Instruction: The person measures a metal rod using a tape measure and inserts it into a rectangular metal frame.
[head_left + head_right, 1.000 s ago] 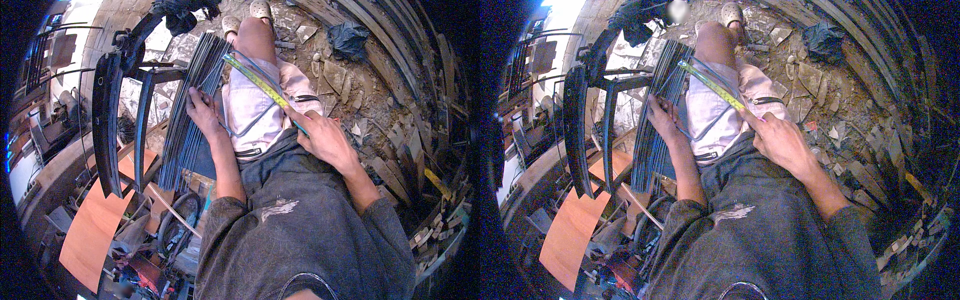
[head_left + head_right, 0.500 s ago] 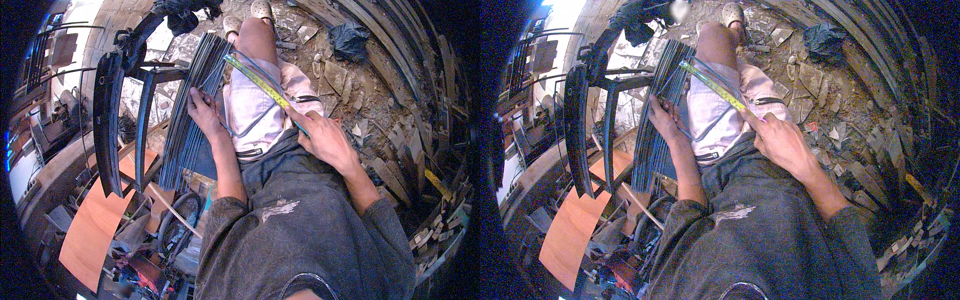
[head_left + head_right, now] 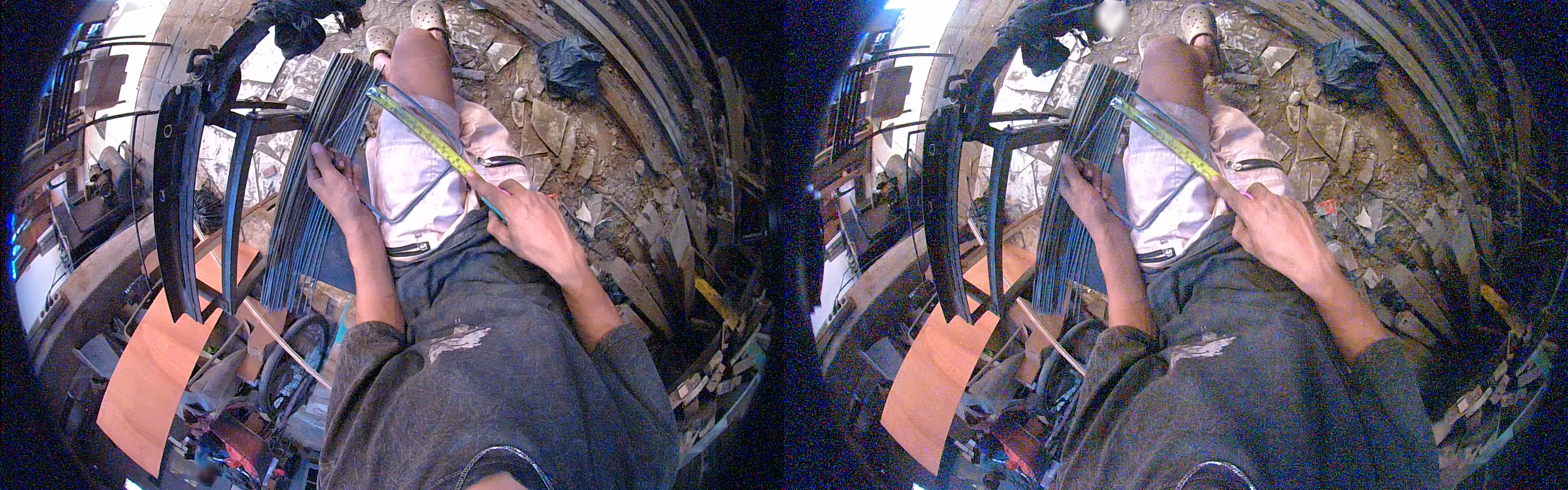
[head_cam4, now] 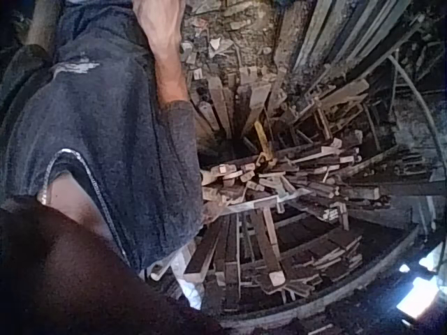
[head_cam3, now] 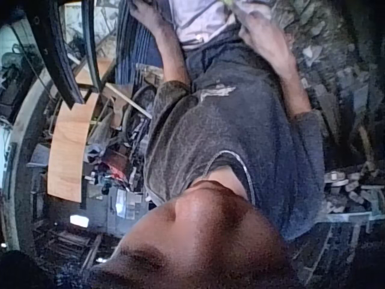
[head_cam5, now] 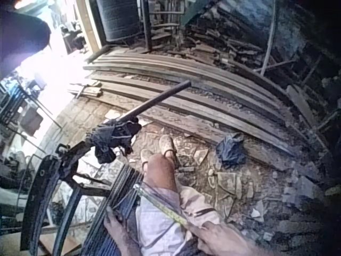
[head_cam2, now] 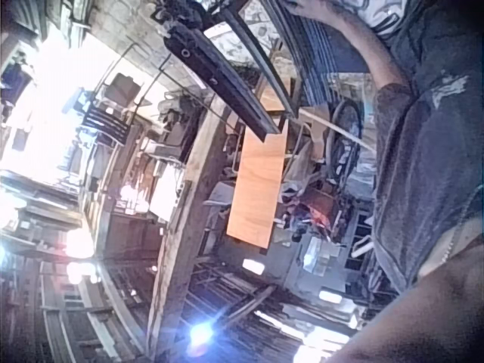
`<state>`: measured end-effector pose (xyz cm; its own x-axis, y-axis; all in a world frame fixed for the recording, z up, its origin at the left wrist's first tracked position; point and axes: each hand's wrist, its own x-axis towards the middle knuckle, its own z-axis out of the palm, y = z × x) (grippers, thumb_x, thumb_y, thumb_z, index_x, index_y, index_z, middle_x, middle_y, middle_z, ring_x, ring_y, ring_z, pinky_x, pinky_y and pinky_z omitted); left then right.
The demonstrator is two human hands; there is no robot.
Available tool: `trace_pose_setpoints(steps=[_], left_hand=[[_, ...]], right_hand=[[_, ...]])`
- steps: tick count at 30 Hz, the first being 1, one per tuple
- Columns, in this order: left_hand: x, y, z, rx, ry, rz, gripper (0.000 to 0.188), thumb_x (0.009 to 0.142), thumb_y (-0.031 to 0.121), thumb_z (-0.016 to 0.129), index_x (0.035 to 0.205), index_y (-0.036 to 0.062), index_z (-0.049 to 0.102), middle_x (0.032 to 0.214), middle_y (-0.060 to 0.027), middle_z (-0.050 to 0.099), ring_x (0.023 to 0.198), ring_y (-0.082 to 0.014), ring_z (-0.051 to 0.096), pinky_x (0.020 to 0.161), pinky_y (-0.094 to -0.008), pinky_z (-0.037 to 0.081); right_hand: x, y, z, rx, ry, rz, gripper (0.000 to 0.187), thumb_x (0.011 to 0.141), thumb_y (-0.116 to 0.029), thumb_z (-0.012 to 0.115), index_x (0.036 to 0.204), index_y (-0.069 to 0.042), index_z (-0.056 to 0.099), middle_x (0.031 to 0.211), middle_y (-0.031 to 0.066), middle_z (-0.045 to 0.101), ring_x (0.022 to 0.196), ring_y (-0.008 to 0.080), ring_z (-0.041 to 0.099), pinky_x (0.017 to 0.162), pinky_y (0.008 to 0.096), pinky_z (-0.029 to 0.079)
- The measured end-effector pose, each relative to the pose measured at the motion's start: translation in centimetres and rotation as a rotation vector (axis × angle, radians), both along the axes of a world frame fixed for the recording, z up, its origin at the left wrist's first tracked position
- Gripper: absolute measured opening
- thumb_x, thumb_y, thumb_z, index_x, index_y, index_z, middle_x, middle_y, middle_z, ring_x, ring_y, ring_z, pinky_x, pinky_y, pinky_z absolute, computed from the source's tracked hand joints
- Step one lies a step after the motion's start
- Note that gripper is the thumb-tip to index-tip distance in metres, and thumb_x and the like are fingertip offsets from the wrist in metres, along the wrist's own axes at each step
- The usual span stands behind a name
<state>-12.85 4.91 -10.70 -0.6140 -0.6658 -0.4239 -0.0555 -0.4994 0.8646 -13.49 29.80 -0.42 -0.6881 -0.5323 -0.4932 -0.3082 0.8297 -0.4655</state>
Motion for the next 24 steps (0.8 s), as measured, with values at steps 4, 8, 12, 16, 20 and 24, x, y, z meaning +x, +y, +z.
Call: trace_pose_setpoints(steps=[4, 8, 12, 16, 20, 24], left_hand=[[0.0, -0.1, -0.2, 0.002, 0.011, -0.008, 0.030, 0.099, 0.031, 0.050, 0.078, 0.0105, 0.043, 0.060, 0.0032, 0.038, 0.041, -0.0035, 0.031, 0.032, -0.0194, 0.025], [-0.2, 0.2, 0.3, -0.012, -0.042, 0.016, 0.032, 0.099, 0.032, 0.050, 0.076, 0.0118, 0.043, 0.059, 0.0042, 0.037, 0.042, -0.0029, 0.031, 0.034, -0.0189, 0.025], [-0.2, 0.2, 0.5, 0.001, -0.070, 0.009, 0.032, 0.099, 0.032, 0.050, 0.075, 0.0123, 0.043, 0.059, 0.0049, 0.037, 0.044, -0.0025, 0.032, 0.035, -0.0185, 0.026], [0.1, -0.2, -0.3, 0.001, -0.069, -0.001, 0.033, 0.099, 0.032, 0.050, 0.074, 0.0118, 0.043, 0.058, 0.0047, 0.036, 0.043, -0.0030, 0.031, 0.036, -0.0187, 0.026], [-0.1, 0.1, 0.5, -0.010, -0.085, -0.012, 0.034, 0.100, 0.032, 0.049, 0.073, 0.0114, 0.043, 0.058, 0.0043, 0.036, 0.041, -0.0034, 0.030, 0.035, -0.0193, 0.026], [0.0, -0.1, 0.1, -0.005, -0.077, 0.003, 0.033, 0.100, 0.031, 0.049, 0.074, 0.0110, 0.043, 0.057, 0.0043, 0.036, 0.041, -0.0034, 0.030, 0.035, -0.0199, 0.025]], right_hand=[[-0.1, -0.1, 0.2, 0.031, -0.023, -0.002, 0.063, 0.079, -0.013, 0.058, 0.140, -0.015, 0.042, 0.095, 0.0221, 0.062, 0.083, 0.0379, 0.064, 0.074, 0.0474, 0.054], [-0.2, -0.3, 0.4, 0.069, -0.066, -0.017, 0.067, 0.078, -0.012, 0.060, 0.141, -0.017, 0.040, 0.098, 0.0202, 0.061, 0.087, 0.0377, 0.063, 0.078, 0.0469, 0.052], [-0.3, -0.3, 0.6, 0.082, -0.073, -0.009, 0.066, 0.078, -0.012, 0.060, 0.141, -0.017, 0.041, 0.097, 0.0201, 0.061, 0.086, 0.0376, 0.063, 0.077, 0.0468, 0.052], [-0.2, -0.2, 0.5, 0.068, -0.046, -0.002, 0.065, 0.078, -0.013, 0.061, 0.141, -0.017, 0.041, 0.097, 0.0201, 0.061, 0.085, 0.0375, 0.064, 0.076, 0.0465, 0.053], [-0.1, -0.2, 0.5, 0.053, -0.026, -0.010, 0.065, 0.078, -0.013, 0.061, 0.140, -0.017, 0.042, 0.097, 0.0202, 0.061, 0.084, 0.0375, 0.064, 0.075, 0.0465, 0.053], [-0.1, -0.1, 0.4, 0.059, -0.013, 0.011, 0.066, 0.078, -0.013, 0.061, 0.141, -0.017, 0.041, 0.099, 0.0209, 0.061, 0.084, 0.0377, 0.064, 0.075, 0.0469, 0.053]])
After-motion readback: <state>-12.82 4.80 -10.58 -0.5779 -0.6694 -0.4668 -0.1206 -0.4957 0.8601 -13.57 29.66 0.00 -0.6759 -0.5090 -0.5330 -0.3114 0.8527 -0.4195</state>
